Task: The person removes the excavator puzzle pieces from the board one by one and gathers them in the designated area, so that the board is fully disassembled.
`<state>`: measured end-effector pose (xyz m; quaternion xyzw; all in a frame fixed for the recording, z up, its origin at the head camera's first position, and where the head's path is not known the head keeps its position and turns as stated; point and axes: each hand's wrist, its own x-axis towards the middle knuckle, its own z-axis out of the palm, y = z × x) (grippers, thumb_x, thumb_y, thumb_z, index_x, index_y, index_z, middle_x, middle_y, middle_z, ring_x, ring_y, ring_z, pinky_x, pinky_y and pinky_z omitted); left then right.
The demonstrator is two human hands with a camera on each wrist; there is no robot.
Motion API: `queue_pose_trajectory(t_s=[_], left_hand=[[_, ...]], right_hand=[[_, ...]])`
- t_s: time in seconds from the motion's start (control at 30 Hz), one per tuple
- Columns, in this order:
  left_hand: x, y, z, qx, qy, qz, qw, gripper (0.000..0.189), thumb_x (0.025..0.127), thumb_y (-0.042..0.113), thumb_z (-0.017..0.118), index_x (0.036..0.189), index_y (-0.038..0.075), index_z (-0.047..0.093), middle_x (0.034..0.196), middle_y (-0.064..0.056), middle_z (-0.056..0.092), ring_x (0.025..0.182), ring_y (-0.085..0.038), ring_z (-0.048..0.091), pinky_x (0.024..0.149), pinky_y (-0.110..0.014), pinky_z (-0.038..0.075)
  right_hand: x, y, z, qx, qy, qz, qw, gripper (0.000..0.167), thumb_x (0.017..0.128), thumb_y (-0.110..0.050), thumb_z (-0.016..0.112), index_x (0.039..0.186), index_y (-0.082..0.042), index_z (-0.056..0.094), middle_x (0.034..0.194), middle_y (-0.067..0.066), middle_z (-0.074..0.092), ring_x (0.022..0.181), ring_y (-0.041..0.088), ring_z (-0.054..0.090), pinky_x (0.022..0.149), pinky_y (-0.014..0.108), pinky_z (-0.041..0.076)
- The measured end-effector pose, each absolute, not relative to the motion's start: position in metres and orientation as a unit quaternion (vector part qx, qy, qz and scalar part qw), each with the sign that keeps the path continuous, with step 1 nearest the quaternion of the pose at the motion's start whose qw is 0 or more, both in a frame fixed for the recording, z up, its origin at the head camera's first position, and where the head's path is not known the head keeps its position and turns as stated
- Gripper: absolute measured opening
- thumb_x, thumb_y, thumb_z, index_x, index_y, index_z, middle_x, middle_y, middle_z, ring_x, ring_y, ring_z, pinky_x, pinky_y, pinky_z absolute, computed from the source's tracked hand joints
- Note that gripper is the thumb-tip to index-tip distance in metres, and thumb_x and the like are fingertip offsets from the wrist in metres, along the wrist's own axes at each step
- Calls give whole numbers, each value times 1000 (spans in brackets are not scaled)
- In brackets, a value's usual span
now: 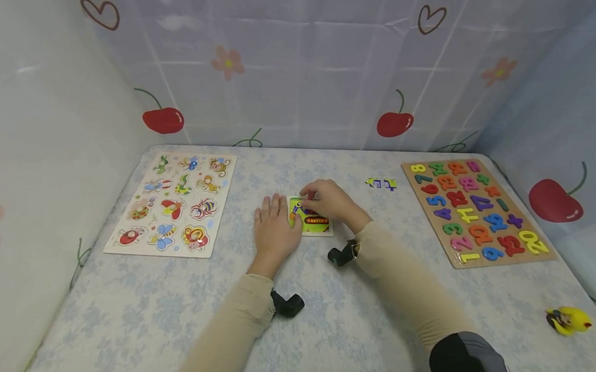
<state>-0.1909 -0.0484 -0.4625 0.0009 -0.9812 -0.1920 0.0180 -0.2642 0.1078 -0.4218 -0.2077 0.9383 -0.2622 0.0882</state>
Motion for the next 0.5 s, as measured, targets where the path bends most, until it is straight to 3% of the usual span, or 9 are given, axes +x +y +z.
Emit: queue_pose_trajectory(t_s=[0.17,0.5], left_hand=[[-192,-49,-463,-1,-980,-196,20,68,102,49,34,158,11,26,166,-7,22,156,-29,11,126,-52,10],[-192,-49,-465,-1,-980,-196,18,69,102,50,34,158,11,26,166,-7,21,156,-29,10,126,-52,10]], right_hand=[[-264,102,-426,-214,937,-261,85,29,94,-29,69,117,-11,72,104,4,68,95,19,61,87,36,52],[-264,98,-429,-193,932,-290,96,26,93,-27,70,112,-11,66,107,4,64,98,19,59,90,36,51]])
